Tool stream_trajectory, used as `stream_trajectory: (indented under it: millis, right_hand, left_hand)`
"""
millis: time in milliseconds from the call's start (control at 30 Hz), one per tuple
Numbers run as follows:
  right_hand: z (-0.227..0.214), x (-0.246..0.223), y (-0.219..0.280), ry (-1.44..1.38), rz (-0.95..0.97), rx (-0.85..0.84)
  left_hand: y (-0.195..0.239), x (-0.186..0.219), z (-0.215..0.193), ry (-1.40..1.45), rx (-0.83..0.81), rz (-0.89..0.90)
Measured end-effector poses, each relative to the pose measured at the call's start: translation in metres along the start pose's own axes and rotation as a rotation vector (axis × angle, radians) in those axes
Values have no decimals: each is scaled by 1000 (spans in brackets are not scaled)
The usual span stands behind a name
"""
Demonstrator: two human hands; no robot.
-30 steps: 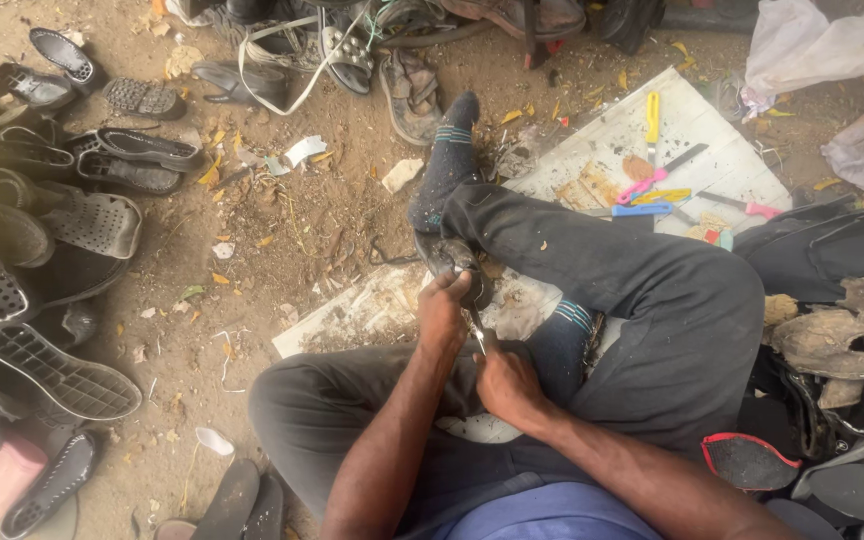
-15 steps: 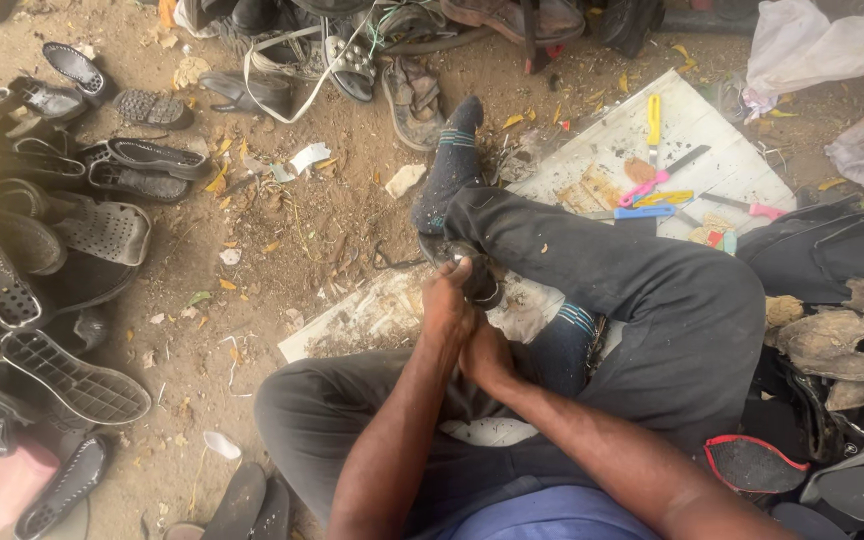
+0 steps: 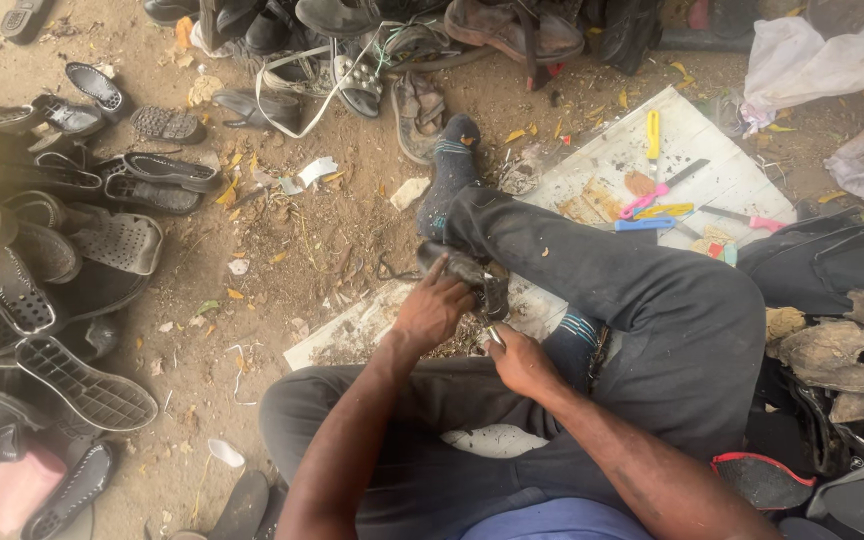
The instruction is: The person sits on the ground and uses a knife to scrape and clean the sole of a black shoe. They hold the shoe with one hand and use the knife with the other to remove material from the bottom surface.
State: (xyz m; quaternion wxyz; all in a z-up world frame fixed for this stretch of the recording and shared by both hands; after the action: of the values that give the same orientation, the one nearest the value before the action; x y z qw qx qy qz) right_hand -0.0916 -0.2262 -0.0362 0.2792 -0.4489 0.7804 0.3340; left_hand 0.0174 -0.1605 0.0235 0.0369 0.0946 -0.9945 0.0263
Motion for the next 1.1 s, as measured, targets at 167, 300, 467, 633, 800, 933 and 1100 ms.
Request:
stream_trajectory:
  millis: [167, 300, 467, 633, 800, 933, 1100]
  right_hand:
    - [-17, 7, -37, 153, -49, -180]
    - [-9, 12, -85, 213, -69, -186]
    - [-4, 8, -99, 307, -135, -200]
    - [-2, -3, -49, 94, -179, -130]
    - [2, -26, -57, 210, -27, -173]
    - [15, -35, -70, 170, -71, -162]
    - [23, -20, -43, 134, -146, -88]
  left_hand:
    - [7, -35, 55, 329, -77, -361]
    - [16, -76, 68, 619, 322, -631]
    - [24, -95, 88, 748, 420, -807]
    - [40, -96, 88, 987, 512, -908]
    - [40, -98, 97, 1187, 489, -986]
    - [46, -108, 104, 1337, 764, -1022]
    - [47, -111, 115, 1668, 1029, -889]
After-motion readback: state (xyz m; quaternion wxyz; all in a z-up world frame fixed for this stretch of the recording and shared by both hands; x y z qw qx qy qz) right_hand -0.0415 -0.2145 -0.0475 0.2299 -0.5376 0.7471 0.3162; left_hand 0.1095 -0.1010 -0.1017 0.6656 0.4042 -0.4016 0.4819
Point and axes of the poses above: each hand's wrist, its own y-axis away from the middle knuckle, its own z-axis out of the palm, x = y × z, the point moved 9 cm from there along -y, towards the middle knuckle, and after that the axes turned 2 degrees about y, right-handed, at the moved point
